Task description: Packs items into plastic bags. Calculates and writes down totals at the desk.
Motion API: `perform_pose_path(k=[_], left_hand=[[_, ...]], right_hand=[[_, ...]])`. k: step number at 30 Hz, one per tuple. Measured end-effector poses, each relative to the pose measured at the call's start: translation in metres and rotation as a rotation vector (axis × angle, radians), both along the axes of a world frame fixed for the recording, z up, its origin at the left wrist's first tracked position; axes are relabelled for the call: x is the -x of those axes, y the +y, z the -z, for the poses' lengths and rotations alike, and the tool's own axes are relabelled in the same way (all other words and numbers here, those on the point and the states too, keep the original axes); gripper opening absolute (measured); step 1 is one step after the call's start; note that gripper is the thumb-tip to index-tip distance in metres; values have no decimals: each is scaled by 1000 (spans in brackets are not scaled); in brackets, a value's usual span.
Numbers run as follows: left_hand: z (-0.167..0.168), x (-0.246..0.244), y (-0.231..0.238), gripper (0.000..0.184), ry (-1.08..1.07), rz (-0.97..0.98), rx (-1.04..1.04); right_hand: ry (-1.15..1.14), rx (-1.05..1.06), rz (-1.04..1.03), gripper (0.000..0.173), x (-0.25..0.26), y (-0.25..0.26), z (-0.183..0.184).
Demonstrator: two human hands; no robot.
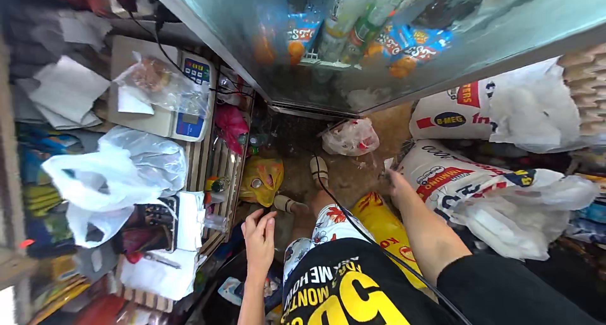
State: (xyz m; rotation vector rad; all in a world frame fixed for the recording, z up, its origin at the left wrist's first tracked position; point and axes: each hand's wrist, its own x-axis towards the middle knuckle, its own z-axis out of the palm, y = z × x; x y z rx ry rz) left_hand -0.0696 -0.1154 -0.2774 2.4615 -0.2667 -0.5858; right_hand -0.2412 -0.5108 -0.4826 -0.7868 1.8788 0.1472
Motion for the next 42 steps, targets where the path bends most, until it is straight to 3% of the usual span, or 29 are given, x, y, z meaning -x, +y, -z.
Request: perform_pose_path(k=[2,5,7,10,14,19,22,26,32,33,35,38,40,42], left_hand=[[-6,13,22,33,15,3,-8],[-6,39,67,24,98,-32,-40],[-6,62,102,27,196,-76,-101],[-12,92,158,27,254,-120,-171],[-27,97,227,27,245,-209,-189],[-58,62,272,30,159,-243,-108],[-78,35,273,30,62,-223,-48],[-96,2,260,27,-91,-175,103],[-127,-56,225,22,-208,-35,298],[-131,-71,217,22,-208,-20,302],[-129,-108,202,23,-256,-5,288],[-118,-177,175,29,-259,-98,244],[-109,-223,157,32,-250,-187,230],[-91,-258,144,28,-244,-150,170]], right_hand=[[107,-9,-250,78,43,19,-11],[231,-122,-553,74,78,54,-57],[248,-187,-594,69,103,77,-67],[203,-160,-457,61,116,101,-86],[64,111,-367,56,72,112,-126],[-435,388,-705,53,-72,131,-190],[-767,451,-952,53,-164,183,-256],[-1087,363,-1195,56,-252,262,-321],[-1044,392,-1328,80,-356,337,-354],[-1021,380,-1338,78,-373,344,-353],[-1033,352,-1344,56,-401,351,-346],[-1236,224,-1281,26,-417,351,-349],[-1418,-41,-1200,26,-412,340,-363],[-1493,-251,-1223,38,-403,325,-378]])
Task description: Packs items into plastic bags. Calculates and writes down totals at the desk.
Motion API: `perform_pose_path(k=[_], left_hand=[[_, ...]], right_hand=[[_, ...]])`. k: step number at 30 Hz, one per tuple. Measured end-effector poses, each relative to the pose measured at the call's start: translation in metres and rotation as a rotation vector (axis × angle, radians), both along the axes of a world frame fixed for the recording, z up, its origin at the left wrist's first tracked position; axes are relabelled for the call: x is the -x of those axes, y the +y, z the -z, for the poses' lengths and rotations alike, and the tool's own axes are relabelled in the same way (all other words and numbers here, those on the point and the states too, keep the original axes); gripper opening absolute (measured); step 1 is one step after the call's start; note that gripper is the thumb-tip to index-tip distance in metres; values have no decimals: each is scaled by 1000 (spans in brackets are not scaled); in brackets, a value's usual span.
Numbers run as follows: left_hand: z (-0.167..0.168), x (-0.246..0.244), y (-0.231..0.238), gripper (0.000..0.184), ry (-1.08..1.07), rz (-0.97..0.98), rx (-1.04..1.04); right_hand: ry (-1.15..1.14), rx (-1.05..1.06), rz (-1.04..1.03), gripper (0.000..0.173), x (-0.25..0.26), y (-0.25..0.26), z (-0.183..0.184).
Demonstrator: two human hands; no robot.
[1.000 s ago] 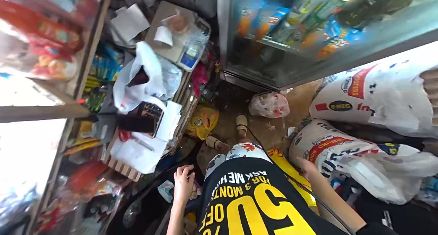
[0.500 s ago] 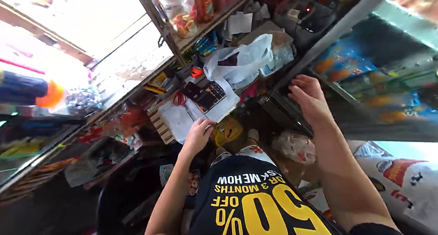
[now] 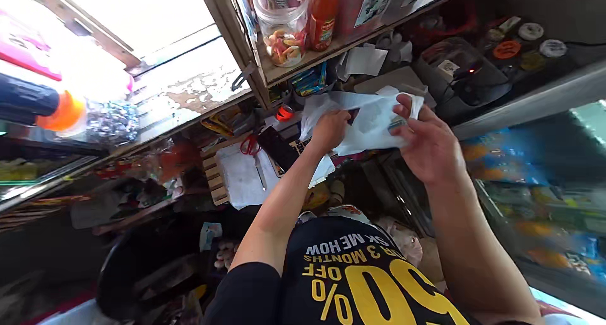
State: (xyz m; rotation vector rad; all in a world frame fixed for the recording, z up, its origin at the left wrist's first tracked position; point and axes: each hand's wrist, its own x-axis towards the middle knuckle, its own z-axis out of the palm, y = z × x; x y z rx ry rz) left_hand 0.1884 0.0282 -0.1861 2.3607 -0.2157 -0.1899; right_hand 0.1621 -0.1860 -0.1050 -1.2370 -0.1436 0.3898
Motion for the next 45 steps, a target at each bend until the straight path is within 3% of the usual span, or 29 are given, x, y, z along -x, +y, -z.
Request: perform_pose_path(k=[3,5,8,12,17,21,23,25,27,29,30,34,37,39,42,45], left_hand=[[2,-31,-7,33,236,112,-213],[-10,-32,-1,38,379,42,-274],[-16,-34,22,54,201,-138,-462],[-29,-54,30,114,356,-213,-488],[-51,-41,25,130,390,-313,-520],[-60,-24,22,142,367,-315,-543],[-57,-17,19,140,406,-286,-570],[-57,-8,10,126,420,-251,-553],[-58,-8,2,93,401,-201,-496],[-44,-11,-8,44,283,-112,-433],[-35,-14,-13,28,245,-32,-420],[-18,-15,-25,30,539,341,-450],[-14,-14,-26,33,810,488,-575],[-11,-17,-24,29,768,376,-531],[15,-23,-35,34,460,59,-450],[42,-32,-50,36,451,44,-525]], right_hand=[[23,-2,-95,52,0,-24,-13],[-6,29,-102,62,-8,-40,-13],[-37,50,-154,69,-27,-53,-18],[-94,27,-329,76,-56,-53,-29],[-229,-35,-484,76,-98,-35,-47],[-202,-2,-517,77,-97,-37,-45],[-124,3,-510,79,-83,-45,-40],[-33,12,-492,83,-63,-52,-36],[23,-9,-480,88,-46,-56,-34],[46,-26,-446,91,-37,-56,-34],[52,-26,-433,91,-35,-55,-35],[56,-15,-403,90,-31,-56,-35],[12,-13,-386,89,-26,-56,-28],[6,-27,-385,90,-24,-52,-25],[12,-71,-404,87,-24,-48,-26],[-24,-37,-366,88,-31,-48,-27]])
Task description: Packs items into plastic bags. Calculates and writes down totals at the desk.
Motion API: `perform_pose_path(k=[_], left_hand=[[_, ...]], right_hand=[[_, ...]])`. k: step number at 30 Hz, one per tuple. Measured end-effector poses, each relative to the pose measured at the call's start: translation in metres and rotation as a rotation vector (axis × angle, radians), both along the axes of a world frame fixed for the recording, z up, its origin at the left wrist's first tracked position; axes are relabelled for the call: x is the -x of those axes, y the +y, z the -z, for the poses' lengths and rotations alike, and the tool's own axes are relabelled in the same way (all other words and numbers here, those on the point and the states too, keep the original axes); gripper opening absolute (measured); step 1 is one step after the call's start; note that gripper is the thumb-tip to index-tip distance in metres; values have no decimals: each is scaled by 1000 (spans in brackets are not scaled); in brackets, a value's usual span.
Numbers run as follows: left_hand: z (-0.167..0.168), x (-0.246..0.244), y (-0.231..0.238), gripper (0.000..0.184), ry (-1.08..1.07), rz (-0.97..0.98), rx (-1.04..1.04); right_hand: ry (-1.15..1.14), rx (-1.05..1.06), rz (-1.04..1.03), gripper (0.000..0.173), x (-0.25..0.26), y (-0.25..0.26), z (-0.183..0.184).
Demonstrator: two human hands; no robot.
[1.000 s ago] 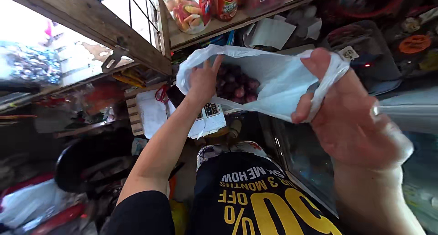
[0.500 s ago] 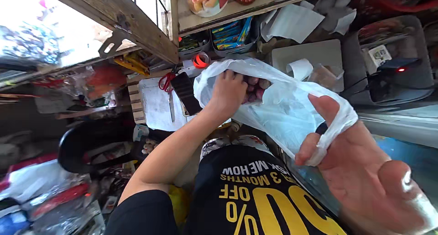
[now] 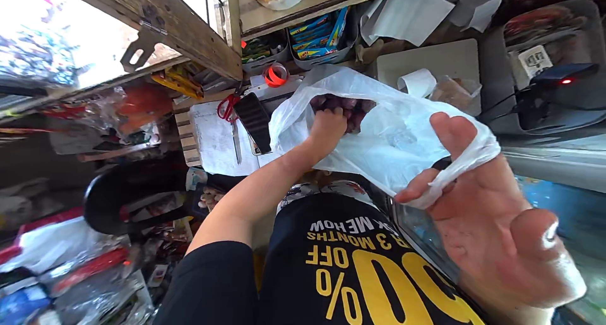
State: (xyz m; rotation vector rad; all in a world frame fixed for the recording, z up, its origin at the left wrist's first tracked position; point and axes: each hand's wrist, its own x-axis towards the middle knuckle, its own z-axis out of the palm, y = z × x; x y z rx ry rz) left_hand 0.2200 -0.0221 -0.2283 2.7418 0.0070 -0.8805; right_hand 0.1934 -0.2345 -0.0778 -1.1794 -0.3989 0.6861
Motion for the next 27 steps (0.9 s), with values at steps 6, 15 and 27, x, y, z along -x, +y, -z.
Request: perform_pose_path(k=[6,15,27], left_hand=[[3,-2,-9,24,10,102,-77],[-70,53,54,53,-222,-621,1199],[-123,188,193,56,-1150,-1021,1291]], right_hand=[[-57,53,41,75,-17,-7,-2],[21,15,27,72,-26,-1,-1],[-287,189,200,52,-20,41,20]])
